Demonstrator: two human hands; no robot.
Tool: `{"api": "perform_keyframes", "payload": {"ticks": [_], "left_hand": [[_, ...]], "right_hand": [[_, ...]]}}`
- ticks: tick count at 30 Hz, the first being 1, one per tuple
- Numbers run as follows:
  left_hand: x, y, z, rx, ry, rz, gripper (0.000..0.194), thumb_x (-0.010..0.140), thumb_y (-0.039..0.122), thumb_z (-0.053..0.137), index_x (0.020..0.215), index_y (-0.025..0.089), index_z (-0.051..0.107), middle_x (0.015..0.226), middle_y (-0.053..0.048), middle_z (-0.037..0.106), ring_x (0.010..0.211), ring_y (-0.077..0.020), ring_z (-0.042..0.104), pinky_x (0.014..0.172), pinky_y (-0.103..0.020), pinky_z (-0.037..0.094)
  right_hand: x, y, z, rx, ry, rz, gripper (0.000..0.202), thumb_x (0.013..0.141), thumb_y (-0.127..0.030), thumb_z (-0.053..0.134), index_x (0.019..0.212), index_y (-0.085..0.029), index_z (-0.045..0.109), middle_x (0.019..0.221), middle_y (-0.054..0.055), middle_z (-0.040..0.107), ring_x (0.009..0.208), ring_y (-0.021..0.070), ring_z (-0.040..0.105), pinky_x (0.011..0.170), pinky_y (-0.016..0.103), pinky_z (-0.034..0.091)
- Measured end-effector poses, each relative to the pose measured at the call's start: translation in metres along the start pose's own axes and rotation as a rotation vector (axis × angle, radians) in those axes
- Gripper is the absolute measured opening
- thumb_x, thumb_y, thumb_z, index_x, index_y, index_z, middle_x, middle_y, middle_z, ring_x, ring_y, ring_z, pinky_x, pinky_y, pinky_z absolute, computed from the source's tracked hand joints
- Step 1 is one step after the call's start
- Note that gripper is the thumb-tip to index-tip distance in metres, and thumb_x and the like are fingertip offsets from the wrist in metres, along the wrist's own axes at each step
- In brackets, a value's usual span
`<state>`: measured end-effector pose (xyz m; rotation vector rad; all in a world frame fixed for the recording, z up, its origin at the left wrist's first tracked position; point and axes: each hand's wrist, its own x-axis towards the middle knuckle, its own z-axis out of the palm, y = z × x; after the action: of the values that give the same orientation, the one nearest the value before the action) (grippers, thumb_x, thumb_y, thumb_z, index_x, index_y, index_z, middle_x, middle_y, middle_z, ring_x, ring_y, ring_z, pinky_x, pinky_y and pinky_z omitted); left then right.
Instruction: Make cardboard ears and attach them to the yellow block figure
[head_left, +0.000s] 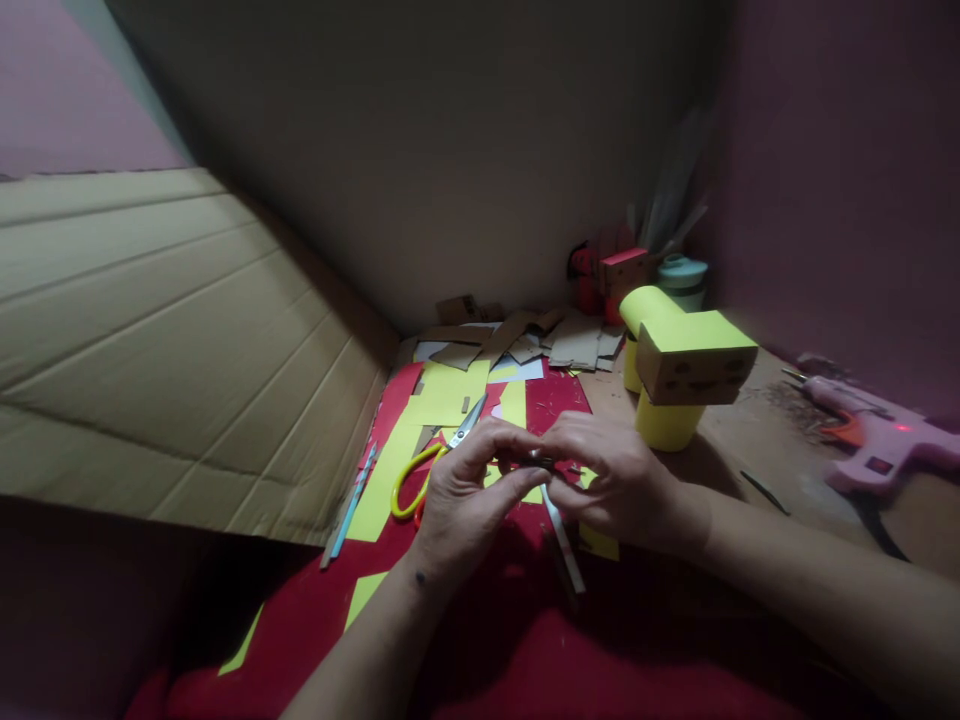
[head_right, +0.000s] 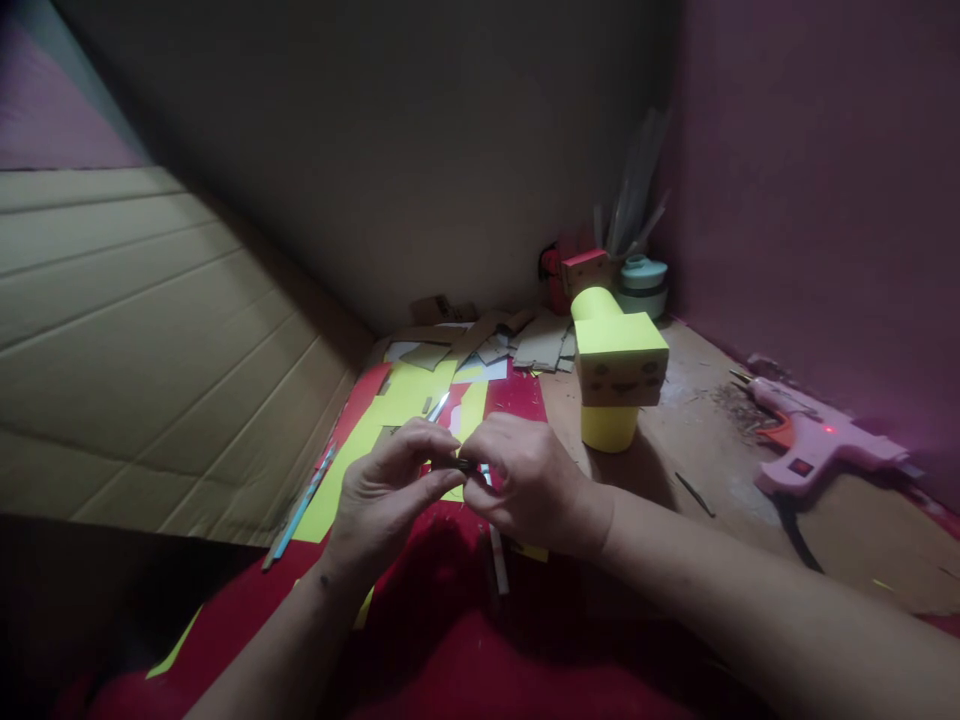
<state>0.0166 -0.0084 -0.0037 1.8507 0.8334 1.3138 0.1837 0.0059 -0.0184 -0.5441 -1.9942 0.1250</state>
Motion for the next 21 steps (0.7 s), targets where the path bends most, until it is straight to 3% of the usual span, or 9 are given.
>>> {"api": "perform_keyframes", "payload": {"ticks": [7,14,21], "left_hand": [[-0.0002,0.0035,0.0021,0.011,0.057,-0.041,0.009,0.074,0.015,0.072,0.075,0.023,0.069,0.077,0.000,0.059,0.076,-0.0142,0.054,0.070,-0.026,0.042],[0.0003,0.0004,0.0038,-0.065,0.082,-0.132,0.008,0.075,0.014,0.070,0.073,0.021,0.068,0.076,0.001,0.058,0.076,-0.0135,0.053,0.072,-0.025,0.042],[-0.0002,-0.0060,0.0047,-0.241,0.141,-0.202,0.007,0.076,0.014,0.069,0.076,0.020,0.066,0.080,0.001,0.055,0.079,-0.0123,0.052,0.073,-0.023,0.042]], "right_hand": [[0.0021,-0.0038,-0.0013,0.043,-0.040,0.131,0.014,0.070,-0.006,0.049,0.072,-0.018,0.056,0.062,0.002,0.056,0.057,0.0135,0.050,0.053,0.028,0.043],[0.0010,-0.0027,0.0002,0.085,-0.037,0.195,0.011,0.070,-0.007,0.051,0.071,-0.016,0.057,0.062,0.002,0.056,0.057,0.0131,0.051,0.052,0.027,0.042],[-0.0016,-0.0064,0.0072,0.160,0.013,0.271,0.009,0.081,-0.010,0.053,0.084,-0.015,0.060,0.071,0.002,0.063,0.063,0.0113,0.059,0.058,0.024,0.049]]}}
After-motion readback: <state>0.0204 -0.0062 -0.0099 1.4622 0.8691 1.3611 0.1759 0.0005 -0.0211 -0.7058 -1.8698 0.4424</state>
